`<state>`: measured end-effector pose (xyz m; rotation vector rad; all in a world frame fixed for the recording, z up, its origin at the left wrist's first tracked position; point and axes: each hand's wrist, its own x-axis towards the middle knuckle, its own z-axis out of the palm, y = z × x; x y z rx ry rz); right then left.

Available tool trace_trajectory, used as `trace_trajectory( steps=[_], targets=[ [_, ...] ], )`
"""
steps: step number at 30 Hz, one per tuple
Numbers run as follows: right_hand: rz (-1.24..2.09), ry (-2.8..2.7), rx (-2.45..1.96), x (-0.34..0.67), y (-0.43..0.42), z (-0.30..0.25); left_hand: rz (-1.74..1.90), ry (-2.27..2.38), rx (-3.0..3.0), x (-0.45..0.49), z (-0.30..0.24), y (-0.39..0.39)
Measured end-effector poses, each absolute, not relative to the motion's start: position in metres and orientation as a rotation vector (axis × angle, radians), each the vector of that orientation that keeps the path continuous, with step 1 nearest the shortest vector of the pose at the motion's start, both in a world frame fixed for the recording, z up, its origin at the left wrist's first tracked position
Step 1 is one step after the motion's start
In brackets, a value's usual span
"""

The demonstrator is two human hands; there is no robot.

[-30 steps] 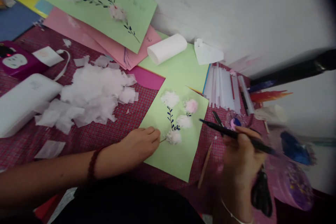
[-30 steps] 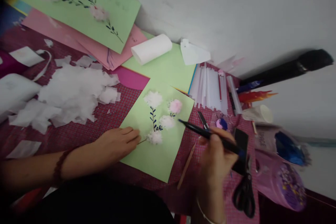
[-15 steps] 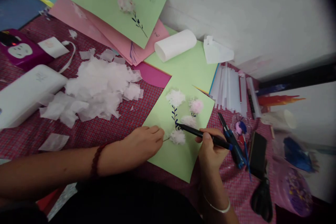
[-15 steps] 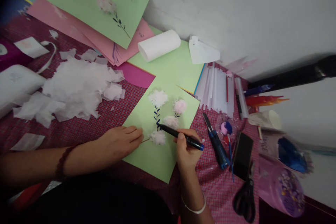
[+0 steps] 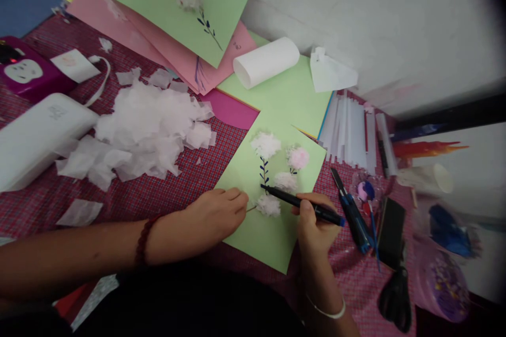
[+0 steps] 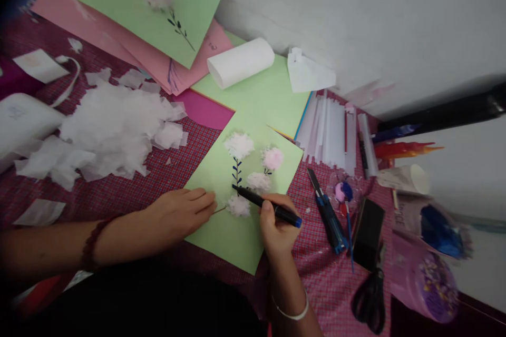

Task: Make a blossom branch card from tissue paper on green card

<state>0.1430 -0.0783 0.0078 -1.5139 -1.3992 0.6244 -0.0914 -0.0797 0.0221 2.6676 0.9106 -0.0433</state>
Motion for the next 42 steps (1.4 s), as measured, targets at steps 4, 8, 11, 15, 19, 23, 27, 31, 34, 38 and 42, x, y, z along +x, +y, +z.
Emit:
trace_trajectory(
  steps=[4,8,11,15,19,23,27,31,34,38,42],
  targets=[
    [0.644,-1.396,-1.505,0.143,-0.078,0.007,-0.046,0.897,2.661,-0.092,0.023,-0.079],
    [0.649,-1.392,-1.531,0.144,-0.078,0.007,-0.034,0.889,2.663,-0.092,0.022,-0.08],
    [0.643,-1.374,-1.545,0.145,-0.079,0.006,-0.043,0.889,2.658,-0.093,0.021,-0.08],
    [0.654,-1.32,-1.558,0.147,-0.078,0.006,-0.047,0.882,2.668,-0.092,0.022,-0.079],
    [0.72,-1.173,-1.555,0.152,-0.077,0.004,-0.06,0.868,2.673,-0.091,0.024,-0.078],
    [0.739,-1.148,-1.55,0.153,-0.077,0.004,-0.052,0.872,2.656,-0.091,0.025,-0.078],
    [0.671,-1.21,-1.556,0.147,-0.076,0.006,-0.042,0.872,2.65,-0.092,0.024,-0.078],
    [0.653,-1.284,-1.553,0.14,-0.075,0.008,-0.037,0.888,2.661,-0.092,0.023,-0.078],
    [0.663,-1.31,-1.574,0.139,-0.075,0.006,-0.042,0.893,2.661,-0.092,0.022,-0.078],
    [0.665,-1.294,-1.553,0.138,-0.074,0.003,-0.034,0.893,2.661,-0.092,0.022,-0.078],
    [0.659,-1.286,-1.528,0.135,-0.07,0.002,-0.041,0.887,2.658,-0.092,0.023,-0.078]
  ],
)
